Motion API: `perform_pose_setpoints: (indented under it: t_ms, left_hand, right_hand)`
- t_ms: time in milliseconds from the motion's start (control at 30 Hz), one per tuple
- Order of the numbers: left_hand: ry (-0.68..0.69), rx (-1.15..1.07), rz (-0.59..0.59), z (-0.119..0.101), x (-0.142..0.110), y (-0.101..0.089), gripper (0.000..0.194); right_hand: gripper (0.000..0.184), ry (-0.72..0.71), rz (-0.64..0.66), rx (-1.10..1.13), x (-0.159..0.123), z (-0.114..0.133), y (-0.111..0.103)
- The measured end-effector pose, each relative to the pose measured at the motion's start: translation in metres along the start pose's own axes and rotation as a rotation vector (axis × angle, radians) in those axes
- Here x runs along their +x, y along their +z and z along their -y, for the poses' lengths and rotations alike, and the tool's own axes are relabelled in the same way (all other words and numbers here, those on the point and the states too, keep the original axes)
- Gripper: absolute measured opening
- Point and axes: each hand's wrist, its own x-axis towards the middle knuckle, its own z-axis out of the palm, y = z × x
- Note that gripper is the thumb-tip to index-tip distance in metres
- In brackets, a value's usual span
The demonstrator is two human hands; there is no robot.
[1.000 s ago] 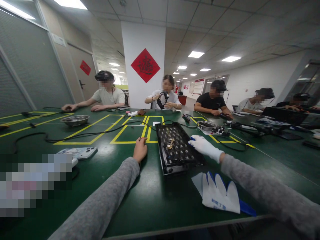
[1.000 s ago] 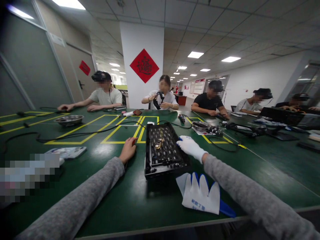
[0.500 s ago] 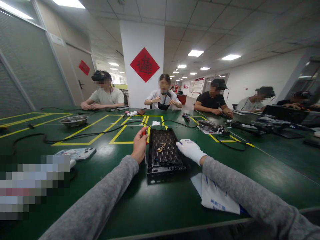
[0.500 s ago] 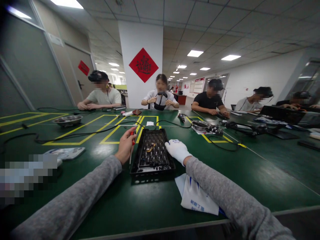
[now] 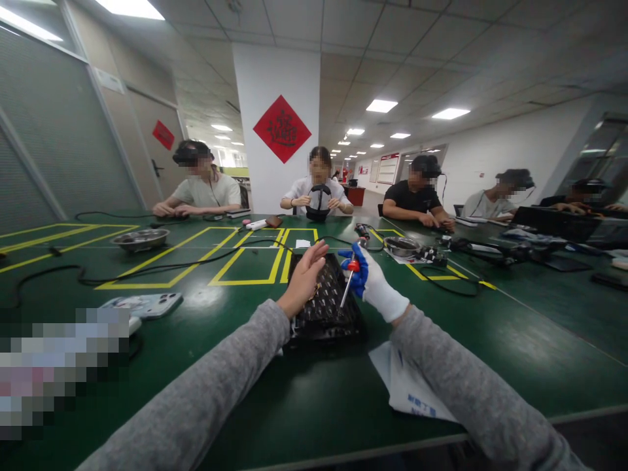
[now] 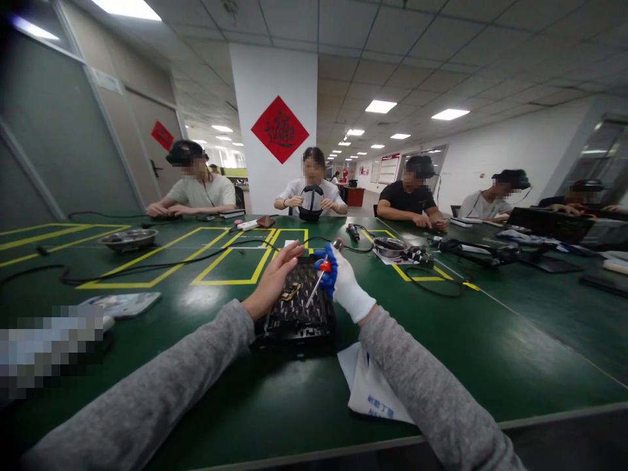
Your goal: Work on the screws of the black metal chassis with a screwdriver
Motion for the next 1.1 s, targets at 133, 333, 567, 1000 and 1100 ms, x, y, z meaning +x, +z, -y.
perform_pose_setpoints:
  t_ms: [133, 333, 567, 1000, 1100]
  left_hand:
    - [-0.090, 0.249, -0.221, 0.039, -0.010, -0.037, 0.032]
    - [-0.249, 0.266, -0.273, 0.070, -0.015, -0.059, 0.029]
    - [-0.174, 0.345, -0.094, 0.055, -0.021, -0.050, 0.024]
    - [-0.082, 0.766, 0.337, 0.048, -0.025, -0.049, 0.028]
    - [-0.086, 0.780, 0.353, 0.050, -0.024, -0.050, 0.027]
  right_hand:
    - [0.042, -0.220, -0.276, -0.074, 0.008, -0.004, -0.030]
    - [0.042, -0.189, -0.251, -0.172, 0.007, -0.031, -0.031]
    - [0.043, -0.186, -0.255, -0.055, 0.007, -0.035, -0.031]
    - [0.039, -0.110, -0.316, 0.044, 0.014, -0.048, -0.046]
    - [0.037, -0.122, -0.273, 0.060, 0.014, -0.048, -0.044]
